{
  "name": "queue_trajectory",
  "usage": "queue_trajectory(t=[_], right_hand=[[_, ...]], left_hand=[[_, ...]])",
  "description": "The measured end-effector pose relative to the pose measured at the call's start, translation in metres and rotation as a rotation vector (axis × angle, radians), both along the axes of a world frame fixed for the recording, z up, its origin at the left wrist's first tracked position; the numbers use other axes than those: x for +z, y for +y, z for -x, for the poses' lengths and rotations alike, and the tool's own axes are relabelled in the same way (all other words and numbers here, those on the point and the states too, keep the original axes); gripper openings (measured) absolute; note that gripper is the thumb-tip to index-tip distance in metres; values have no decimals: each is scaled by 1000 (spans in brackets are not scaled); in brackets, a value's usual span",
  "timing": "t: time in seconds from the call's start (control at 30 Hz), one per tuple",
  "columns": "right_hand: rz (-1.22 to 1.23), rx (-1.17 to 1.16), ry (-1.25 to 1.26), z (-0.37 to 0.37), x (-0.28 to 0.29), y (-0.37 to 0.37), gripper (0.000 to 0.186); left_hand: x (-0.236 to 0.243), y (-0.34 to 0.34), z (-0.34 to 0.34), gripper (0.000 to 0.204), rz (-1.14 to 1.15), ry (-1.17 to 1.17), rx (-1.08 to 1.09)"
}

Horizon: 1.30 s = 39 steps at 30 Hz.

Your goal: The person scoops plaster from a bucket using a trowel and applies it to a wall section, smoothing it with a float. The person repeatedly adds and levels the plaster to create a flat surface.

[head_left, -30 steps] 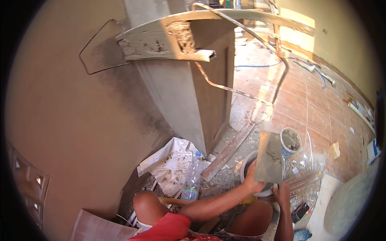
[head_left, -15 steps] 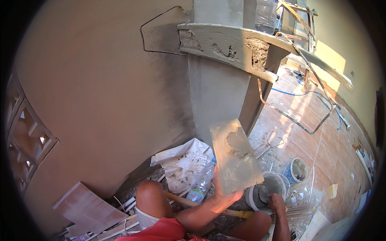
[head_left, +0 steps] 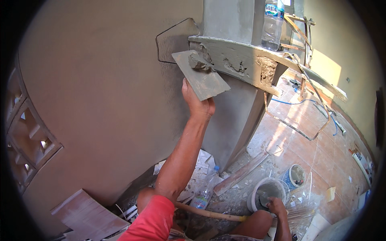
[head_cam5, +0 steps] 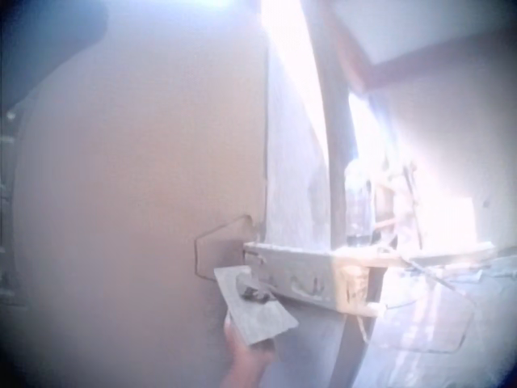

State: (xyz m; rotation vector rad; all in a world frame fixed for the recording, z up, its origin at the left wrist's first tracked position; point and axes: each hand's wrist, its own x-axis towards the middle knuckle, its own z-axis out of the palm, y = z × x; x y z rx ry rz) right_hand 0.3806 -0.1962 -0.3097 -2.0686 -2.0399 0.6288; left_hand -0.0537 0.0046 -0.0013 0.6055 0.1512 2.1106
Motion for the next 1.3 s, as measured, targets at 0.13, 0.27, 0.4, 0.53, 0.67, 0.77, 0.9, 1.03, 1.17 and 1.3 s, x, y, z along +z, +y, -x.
queue_trajectory(t=[0.13,0.27,0.4,0.53,0.67,0.77,0.9,1.03,1.17,1.3], right_hand=[[23,-1,-11,6,1,-4,37],[98,2,-7,16,4,-4,36],[162,-49,132,10,-14,-11,37],[229,-66,123,17,-6,-7,41],[222,-97,160,9,-14,-6,42],[224,-83,135,17,-4,-5,42],[232,-45,94,20,1,-2,40],[231,-31,98,23,-3,2,39],[238,-1,101,29,-6,11,38],[198,91,52,26,-24,24,39]], left_hand=[[9,27,16,30,-24,77,65],[6,55,40,31,-30,197,193],[11,72,46,31,45,353,400],[11,87,49,31,85,571,692],[21,82,41,39,112,677,867],[24,78,39,40,185,797,997],[28,73,31,42,232,890,1089],[28,71,26,42,198,952,1174],[27,64,20,42,144,1026,1227],[23,57,8,45,90,1091,1213]])
